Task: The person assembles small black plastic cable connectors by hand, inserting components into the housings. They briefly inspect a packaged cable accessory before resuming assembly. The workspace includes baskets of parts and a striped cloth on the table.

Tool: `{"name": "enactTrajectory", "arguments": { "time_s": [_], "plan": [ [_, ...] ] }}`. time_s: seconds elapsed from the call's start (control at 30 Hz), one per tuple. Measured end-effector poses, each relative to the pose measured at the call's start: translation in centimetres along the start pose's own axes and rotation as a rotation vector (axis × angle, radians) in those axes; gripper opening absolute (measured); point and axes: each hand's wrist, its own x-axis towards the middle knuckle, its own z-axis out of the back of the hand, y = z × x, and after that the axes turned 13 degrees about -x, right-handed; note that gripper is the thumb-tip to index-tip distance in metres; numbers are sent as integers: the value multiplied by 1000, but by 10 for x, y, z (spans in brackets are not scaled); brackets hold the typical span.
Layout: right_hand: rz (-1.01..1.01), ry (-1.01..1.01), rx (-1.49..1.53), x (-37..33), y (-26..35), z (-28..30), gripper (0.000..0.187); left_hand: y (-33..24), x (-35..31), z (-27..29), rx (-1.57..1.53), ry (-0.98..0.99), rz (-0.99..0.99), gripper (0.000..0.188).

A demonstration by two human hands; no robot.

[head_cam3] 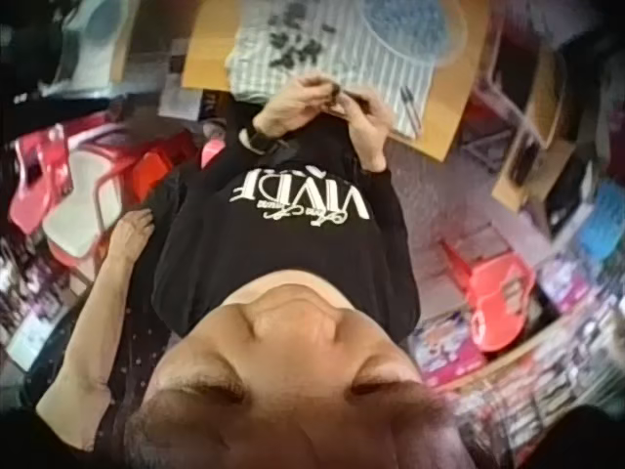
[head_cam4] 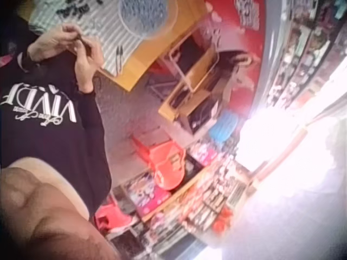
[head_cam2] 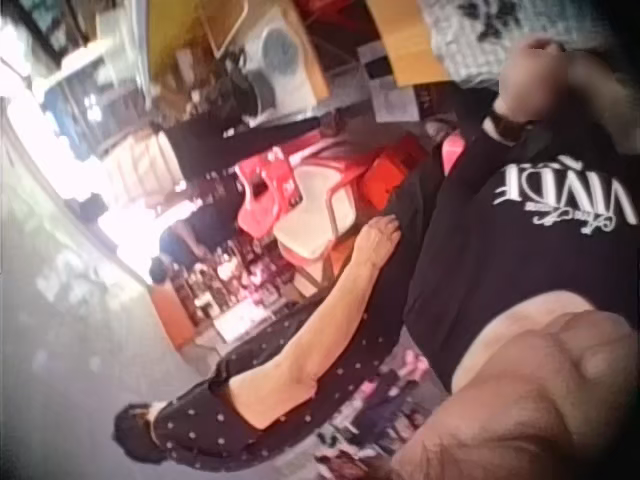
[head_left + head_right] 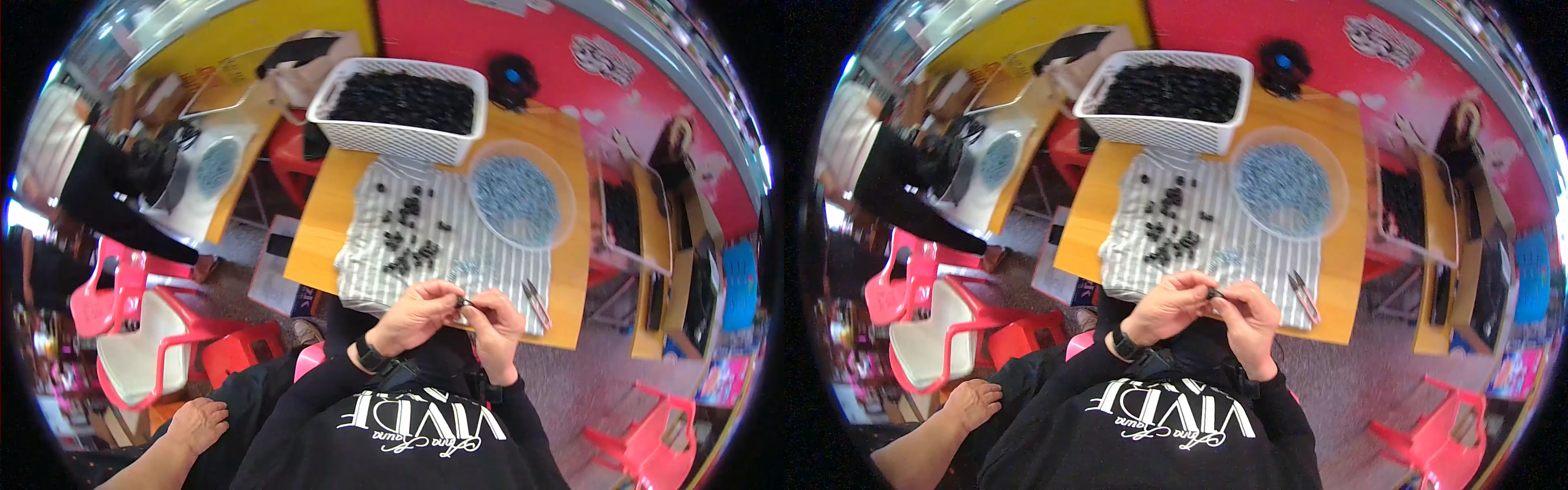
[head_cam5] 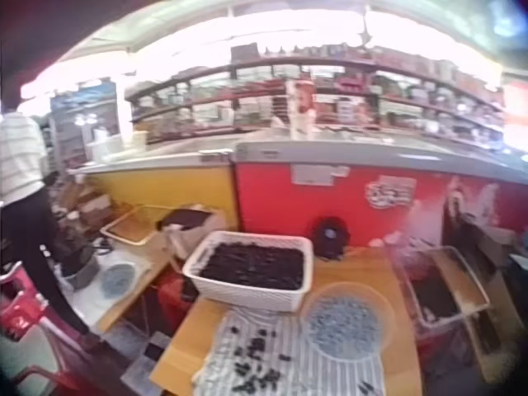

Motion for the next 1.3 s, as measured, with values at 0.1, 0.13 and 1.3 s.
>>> {"name": "enactTrajectory", "arguments": {
  "time_s": [0.1,0.13,1.3],
  "plan": [
    [-75,-32,213,-5,-1,0,13,-2,1,-4,21,4,17,18],
    [-101,-31,229,-7,-3,1,14,-3,0,-5,33,-4,22,18],
    [159,406,-257,9,16,19,34,-15,-9,-17,400,141,61,49]
  ]
}}
